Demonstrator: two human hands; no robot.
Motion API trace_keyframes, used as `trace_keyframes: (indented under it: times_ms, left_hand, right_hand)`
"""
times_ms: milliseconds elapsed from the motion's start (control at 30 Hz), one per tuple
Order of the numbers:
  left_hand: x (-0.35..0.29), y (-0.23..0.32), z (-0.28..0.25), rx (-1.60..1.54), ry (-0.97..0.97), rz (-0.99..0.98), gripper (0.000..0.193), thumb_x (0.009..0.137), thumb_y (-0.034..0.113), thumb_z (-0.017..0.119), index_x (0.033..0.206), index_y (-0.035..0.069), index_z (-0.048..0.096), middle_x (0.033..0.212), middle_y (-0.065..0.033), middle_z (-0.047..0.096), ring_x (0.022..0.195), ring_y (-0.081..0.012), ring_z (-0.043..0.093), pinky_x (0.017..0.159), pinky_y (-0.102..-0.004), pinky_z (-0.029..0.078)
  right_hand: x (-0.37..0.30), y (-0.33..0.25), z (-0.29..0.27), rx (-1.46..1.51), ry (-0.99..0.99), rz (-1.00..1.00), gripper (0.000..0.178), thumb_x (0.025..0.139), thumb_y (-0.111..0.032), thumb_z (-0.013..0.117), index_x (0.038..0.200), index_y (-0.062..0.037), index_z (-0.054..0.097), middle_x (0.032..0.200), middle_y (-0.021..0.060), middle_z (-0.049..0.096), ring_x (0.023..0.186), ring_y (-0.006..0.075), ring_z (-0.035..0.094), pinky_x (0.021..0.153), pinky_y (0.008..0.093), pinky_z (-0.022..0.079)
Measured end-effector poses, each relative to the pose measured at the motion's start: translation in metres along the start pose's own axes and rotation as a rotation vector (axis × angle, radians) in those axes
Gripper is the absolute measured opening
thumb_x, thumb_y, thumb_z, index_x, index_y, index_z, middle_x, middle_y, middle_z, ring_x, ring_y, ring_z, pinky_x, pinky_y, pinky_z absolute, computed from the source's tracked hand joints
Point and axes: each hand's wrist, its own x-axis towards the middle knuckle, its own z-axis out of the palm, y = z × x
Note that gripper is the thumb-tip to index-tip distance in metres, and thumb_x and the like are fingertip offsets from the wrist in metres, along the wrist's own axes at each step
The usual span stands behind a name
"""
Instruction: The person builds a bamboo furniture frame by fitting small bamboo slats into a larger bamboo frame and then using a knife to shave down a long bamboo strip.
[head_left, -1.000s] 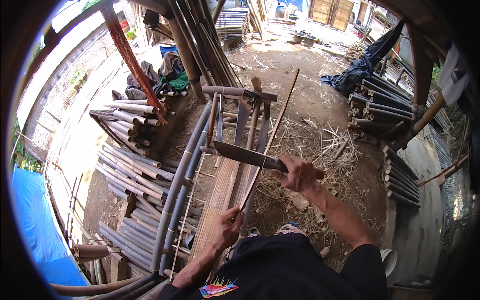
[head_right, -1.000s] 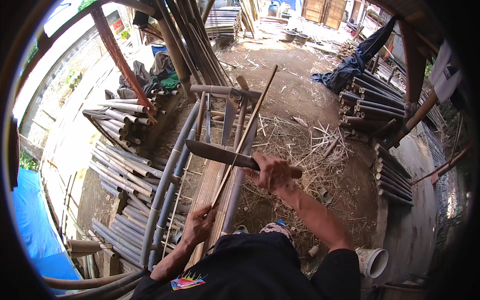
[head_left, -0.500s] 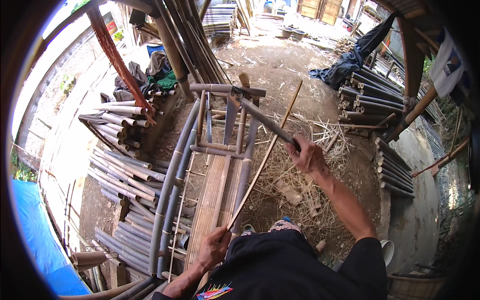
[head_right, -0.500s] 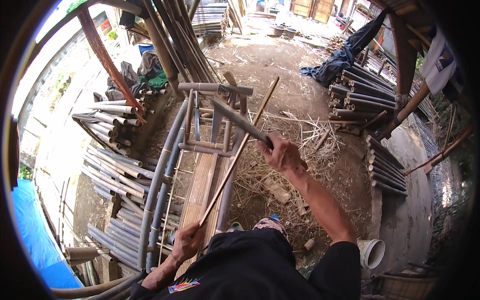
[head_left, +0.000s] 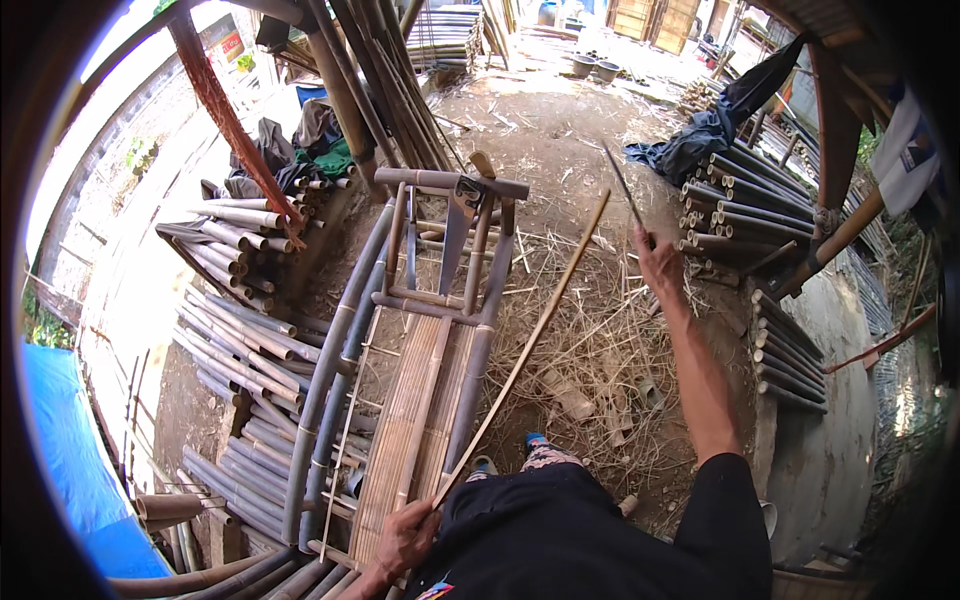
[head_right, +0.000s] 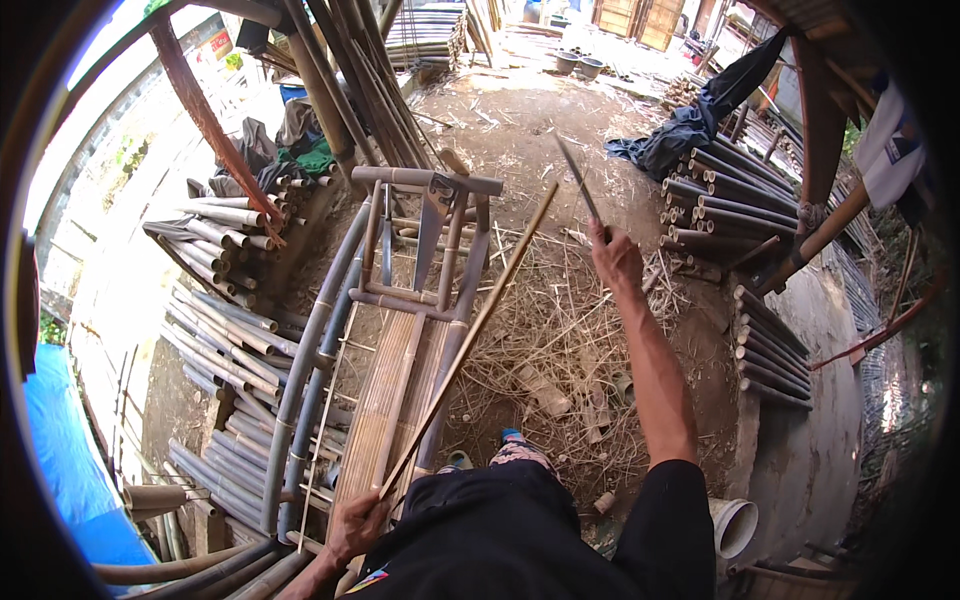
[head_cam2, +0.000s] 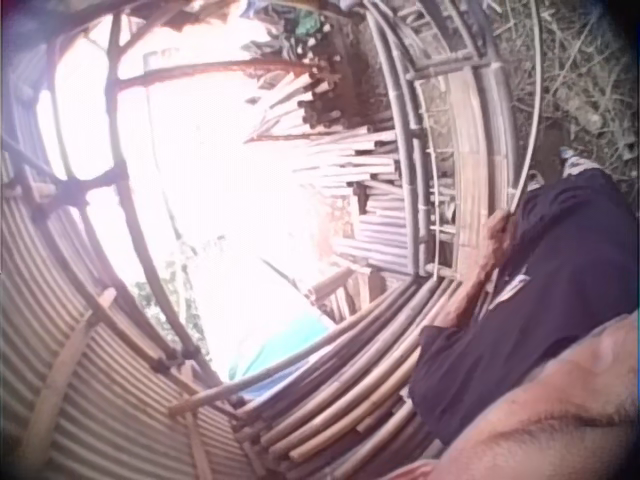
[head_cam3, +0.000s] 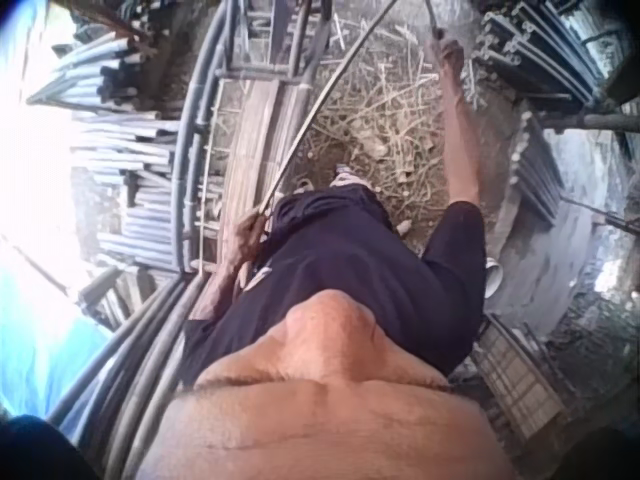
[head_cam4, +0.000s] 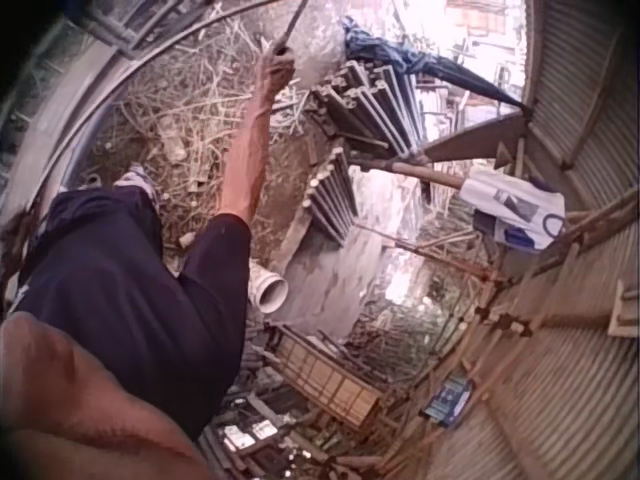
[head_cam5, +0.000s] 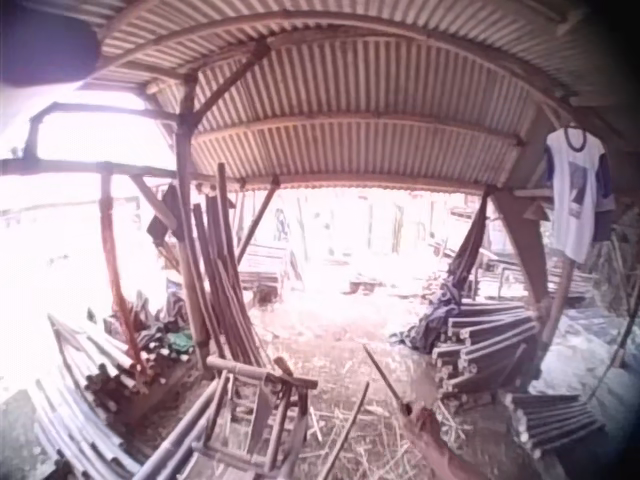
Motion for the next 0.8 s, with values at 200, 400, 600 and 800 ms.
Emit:
trace_keyframes:
  times_ms: [200,400,600,800]
  left_hand:
    - [0.079,0.037,0.026,-0.544,-0.040,-0.237,0.039,0.101,0.027,0.048,0.128,0.000,0.051,0.066,0.0007,0.055,0.051,-0.0043,0.048,0.044,-0.0192,0.036]
    - [0.204,0.107,0.062,-0.682,0.039,-0.178,0.040,0.101,0.026,0.048,0.132,0.001,0.049,0.064,0.0019,0.049,0.044,-0.0045,0.041,0.038,-0.0190,0.031]
    - [0.212,0.127,0.096,-0.696,0.124,-0.124,0.039,0.101,0.020,0.050,0.132,-0.004,0.049,0.067,0.0051,0.043,0.052,-0.0023,0.036,0.045,-0.0172,0.031]
    - [0.193,0.126,0.110,-0.575,0.096,-0.083,0.039,0.101,0.022,0.049,0.132,-0.002,0.050,0.064,0.0056,0.040,0.051,-0.0030,0.036,0.045,-0.0189,0.029]
  right_hand:
    - [-0.009,-0.045,0.014,0.139,0.047,-0.264,0.060,0.090,-0.068,0.042,0.084,-0.0112,0.060,0.056,-0.0022,0.051,0.047,0.0127,0.049,0.044,0.0343,0.038]
    - [-0.108,-0.082,0.059,0.194,-0.294,-0.728,0.055,0.092,-0.062,0.044,0.084,-0.0081,0.053,0.064,0.0074,0.057,0.049,0.0189,0.056,0.047,0.0375,0.052]
    - [-0.085,-0.067,0.052,0.325,-0.461,-0.514,0.054,0.093,-0.060,0.045,0.085,-0.0080,0.057,0.061,0.0079,0.059,0.051,0.0224,0.061,0.048,0.0379,0.051]
    - [-0.045,-0.041,0.062,0.309,-0.353,-0.481,0.043,0.096,-0.050,0.048,0.084,-0.0099,0.057,0.055,0.0004,0.054,0.042,0.0132,0.050,0.040,0.0346,0.046]
